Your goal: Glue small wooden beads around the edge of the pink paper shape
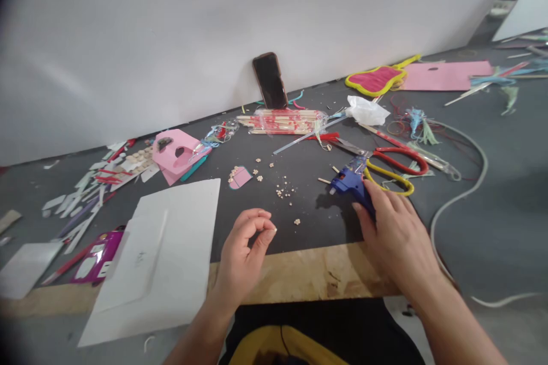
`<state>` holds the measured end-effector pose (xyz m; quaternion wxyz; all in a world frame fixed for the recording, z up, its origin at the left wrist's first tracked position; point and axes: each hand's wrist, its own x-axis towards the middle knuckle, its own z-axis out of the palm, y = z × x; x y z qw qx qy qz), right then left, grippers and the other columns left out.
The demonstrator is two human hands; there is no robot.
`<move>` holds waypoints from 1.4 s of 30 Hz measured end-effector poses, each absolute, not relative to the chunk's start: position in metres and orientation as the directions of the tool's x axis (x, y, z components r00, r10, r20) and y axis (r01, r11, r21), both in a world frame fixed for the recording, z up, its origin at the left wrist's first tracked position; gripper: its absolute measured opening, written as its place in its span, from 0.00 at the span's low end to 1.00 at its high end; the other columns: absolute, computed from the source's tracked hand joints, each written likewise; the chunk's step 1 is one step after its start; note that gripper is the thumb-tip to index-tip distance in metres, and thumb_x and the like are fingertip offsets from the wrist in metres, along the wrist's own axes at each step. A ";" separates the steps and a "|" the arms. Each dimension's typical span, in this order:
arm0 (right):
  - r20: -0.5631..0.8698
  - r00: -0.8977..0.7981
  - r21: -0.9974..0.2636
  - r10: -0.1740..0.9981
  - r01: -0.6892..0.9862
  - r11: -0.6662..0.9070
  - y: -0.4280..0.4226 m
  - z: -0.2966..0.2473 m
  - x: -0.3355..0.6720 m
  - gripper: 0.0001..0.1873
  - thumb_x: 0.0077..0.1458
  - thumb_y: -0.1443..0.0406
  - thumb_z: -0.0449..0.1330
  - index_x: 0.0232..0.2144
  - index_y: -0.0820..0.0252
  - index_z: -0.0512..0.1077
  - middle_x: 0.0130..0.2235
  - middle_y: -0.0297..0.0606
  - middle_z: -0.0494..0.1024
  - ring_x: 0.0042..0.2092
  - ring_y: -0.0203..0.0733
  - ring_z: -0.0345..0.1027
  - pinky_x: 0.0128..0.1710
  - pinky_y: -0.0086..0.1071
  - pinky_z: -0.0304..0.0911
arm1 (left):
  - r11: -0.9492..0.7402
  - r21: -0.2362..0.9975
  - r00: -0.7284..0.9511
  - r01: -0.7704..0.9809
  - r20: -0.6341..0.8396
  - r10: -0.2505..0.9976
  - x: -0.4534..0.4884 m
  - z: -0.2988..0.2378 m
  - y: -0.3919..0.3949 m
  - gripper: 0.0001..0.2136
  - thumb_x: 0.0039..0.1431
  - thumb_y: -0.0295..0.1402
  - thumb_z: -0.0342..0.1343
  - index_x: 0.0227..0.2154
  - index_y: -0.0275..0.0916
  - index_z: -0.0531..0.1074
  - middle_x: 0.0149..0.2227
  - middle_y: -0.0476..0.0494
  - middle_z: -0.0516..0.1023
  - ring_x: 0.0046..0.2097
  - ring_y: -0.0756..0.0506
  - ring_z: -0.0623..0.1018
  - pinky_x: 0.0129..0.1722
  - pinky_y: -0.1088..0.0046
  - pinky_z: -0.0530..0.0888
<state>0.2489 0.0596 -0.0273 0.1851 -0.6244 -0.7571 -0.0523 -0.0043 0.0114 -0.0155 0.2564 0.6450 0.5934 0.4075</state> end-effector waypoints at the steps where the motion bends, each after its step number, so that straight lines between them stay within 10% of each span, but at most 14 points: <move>1: 0.351 -0.177 -0.108 0.919 0.968 0.227 0.061 -0.029 0.250 0.24 0.62 0.58 0.49 0.55 0.67 0.64 0.43 0.52 0.75 0.46 0.56 0.68 0.45 0.45 0.64 | -0.158 0.814 -0.036 0.559 0.214 0.976 -0.005 -0.017 0.010 0.05 0.62 0.29 0.51 0.30 0.41 0.69 0.41 0.45 0.71 0.46 0.47 0.72 0.47 0.70 0.68; 12: 0.380 -0.450 -0.228 0.808 0.801 0.554 0.047 -0.022 0.188 0.12 0.59 0.61 0.56 0.43 0.61 0.71 0.40 0.44 0.74 0.41 0.47 0.67 0.42 0.38 0.66 | -0.096 0.813 -0.069 0.574 0.165 0.984 -0.015 -0.025 0.008 0.05 0.61 0.28 0.51 0.31 0.41 0.70 0.42 0.44 0.71 0.47 0.45 0.71 0.48 0.67 0.68; 34: 0.290 -0.423 -0.216 0.859 0.845 0.489 0.047 -0.031 0.162 0.09 0.61 0.63 0.55 0.32 0.59 0.74 0.31 0.39 0.76 0.35 0.44 0.66 0.37 0.36 0.60 | -0.108 0.783 -0.081 0.612 0.197 0.977 -0.023 -0.029 0.005 0.05 0.62 0.29 0.49 0.32 0.41 0.70 0.42 0.42 0.71 0.48 0.44 0.72 0.49 0.65 0.70; 42: 0.400 -0.485 -0.443 0.778 0.640 0.627 0.045 -0.023 0.165 0.05 0.60 0.67 0.57 0.35 0.60 0.73 0.34 0.38 0.76 0.36 0.41 0.66 0.39 0.35 0.63 | -0.124 0.798 -0.046 0.590 0.187 0.981 -0.018 -0.023 0.007 0.05 0.60 0.27 0.51 0.32 0.40 0.71 0.41 0.43 0.72 0.47 0.45 0.73 0.47 0.67 0.70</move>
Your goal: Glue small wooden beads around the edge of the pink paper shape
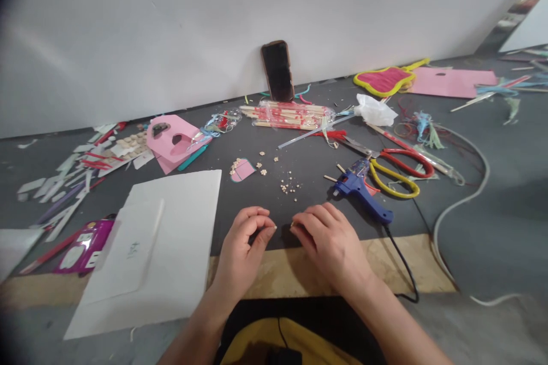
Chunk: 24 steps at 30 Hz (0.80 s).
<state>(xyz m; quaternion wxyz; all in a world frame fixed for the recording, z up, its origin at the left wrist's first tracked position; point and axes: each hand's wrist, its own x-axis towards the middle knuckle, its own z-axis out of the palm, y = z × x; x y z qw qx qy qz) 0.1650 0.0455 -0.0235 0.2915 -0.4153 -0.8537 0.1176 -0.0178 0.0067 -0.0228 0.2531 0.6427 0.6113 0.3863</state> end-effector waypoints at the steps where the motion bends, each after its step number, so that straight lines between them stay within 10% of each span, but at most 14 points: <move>1: 0.408 -0.496 -0.476 0.767 0.601 0.642 0.045 -0.022 0.165 0.04 0.59 0.67 0.57 0.36 0.60 0.72 0.34 0.38 0.76 0.36 0.40 0.65 0.39 0.35 0.63 | -0.133 0.802 -0.036 0.583 0.189 0.981 -0.017 -0.021 0.007 0.05 0.60 0.27 0.51 0.32 0.40 0.71 0.42 0.43 0.72 0.47 0.45 0.73 0.47 0.67 0.70; 24: 0.465 -0.530 -0.426 0.709 0.568 0.704 0.035 -0.011 0.167 0.06 0.61 0.65 0.55 0.35 0.58 0.73 0.34 0.37 0.77 0.35 0.40 0.65 0.38 0.36 0.61 | -0.213 0.742 0.067 0.636 0.222 0.973 -0.008 -0.013 0.003 0.05 0.62 0.29 0.50 0.33 0.40 0.71 0.43 0.43 0.71 0.48 0.45 0.73 0.48 0.66 0.72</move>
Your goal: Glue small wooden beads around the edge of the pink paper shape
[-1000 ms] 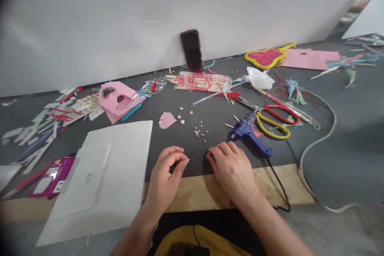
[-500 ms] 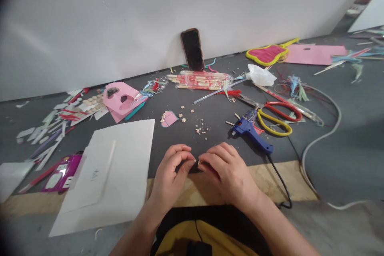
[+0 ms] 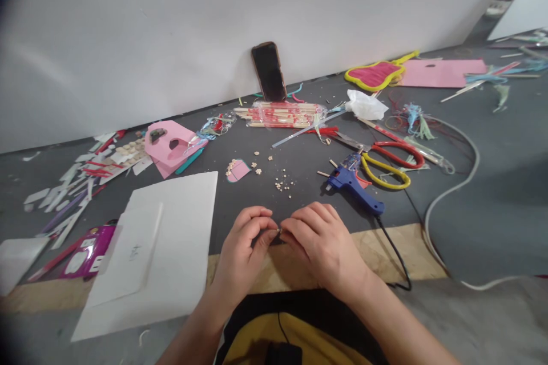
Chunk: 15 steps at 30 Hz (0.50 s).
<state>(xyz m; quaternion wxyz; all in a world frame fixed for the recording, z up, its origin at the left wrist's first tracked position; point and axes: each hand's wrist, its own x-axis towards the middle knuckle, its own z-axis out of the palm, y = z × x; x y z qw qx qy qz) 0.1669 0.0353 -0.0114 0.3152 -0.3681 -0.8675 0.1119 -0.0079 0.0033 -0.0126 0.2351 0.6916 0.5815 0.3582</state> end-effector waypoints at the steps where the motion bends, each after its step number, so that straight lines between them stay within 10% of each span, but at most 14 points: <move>1: 0.463 -0.533 -0.424 0.708 0.568 0.705 0.035 -0.011 0.167 0.06 0.61 0.65 0.55 0.35 0.58 0.73 0.34 0.37 0.77 0.36 0.40 0.65 0.38 0.36 0.61 | -0.216 0.736 0.073 0.641 0.222 0.972 -0.008 -0.013 0.003 0.05 0.62 0.29 0.50 0.33 0.40 0.71 0.43 0.42 0.71 0.48 0.45 0.73 0.48 0.66 0.71; 15: 0.450 -0.551 -0.440 0.703 0.548 0.711 0.036 -0.014 0.167 0.05 0.61 0.66 0.55 0.36 0.58 0.71 0.35 0.37 0.78 0.36 0.40 0.67 0.39 0.36 0.60 | -0.232 0.702 0.092 0.673 0.232 0.968 -0.008 -0.012 0.003 0.06 0.62 0.29 0.49 0.33 0.40 0.72 0.43 0.42 0.72 0.48 0.44 0.74 0.47 0.65 0.73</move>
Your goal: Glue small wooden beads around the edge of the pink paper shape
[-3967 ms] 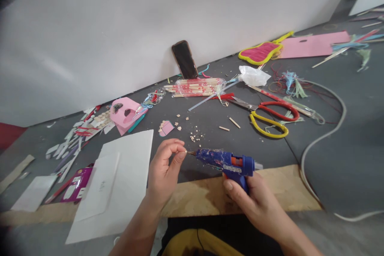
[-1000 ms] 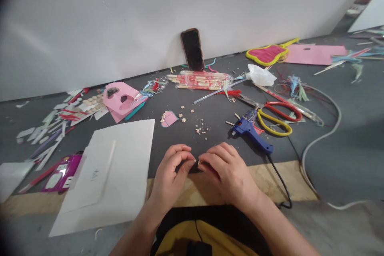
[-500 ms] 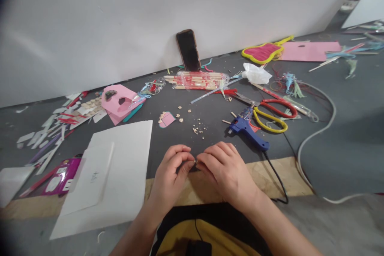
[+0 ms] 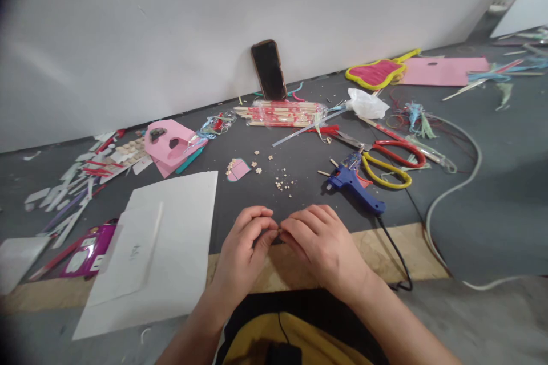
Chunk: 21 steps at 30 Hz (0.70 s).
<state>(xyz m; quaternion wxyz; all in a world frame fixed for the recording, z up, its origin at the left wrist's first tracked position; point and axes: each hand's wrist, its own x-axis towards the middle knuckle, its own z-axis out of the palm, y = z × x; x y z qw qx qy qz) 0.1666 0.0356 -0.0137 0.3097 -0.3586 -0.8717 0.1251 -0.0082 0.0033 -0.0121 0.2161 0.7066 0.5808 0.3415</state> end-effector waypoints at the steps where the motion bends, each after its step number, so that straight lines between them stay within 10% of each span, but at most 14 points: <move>1: 0.448 -0.551 -0.455 0.704 0.537 0.711 0.035 -0.015 0.167 0.05 0.61 0.67 0.55 0.36 0.58 0.71 0.35 0.36 0.79 0.36 0.39 0.68 0.39 0.36 0.60 | -0.231 0.705 0.091 0.671 0.230 0.969 -0.008 -0.012 0.003 0.06 0.62 0.28 0.49 0.33 0.40 0.72 0.43 0.42 0.72 0.48 0.44 0.73 0.48 0.65 0.73; 21: 0.402 -0.426 -0.664 0.810 0.474 0.578 0.026 -0.016 0.163 0.06 0.60 0.69 0.55 0.38 0.57 0.71 0.33 0.35 0.78 0.34 0.36 0.71 0.34 0.29 0.65 | -0.235 0.729 0.086 0.643 0.236 0.968 -0.008 -0.013 0.003 0.06 0.62 0.28 0.50 0.34 0.41 0.71 0.43 0.42 0.71 0.48 0.45 0.73 0.48 0.67 0.72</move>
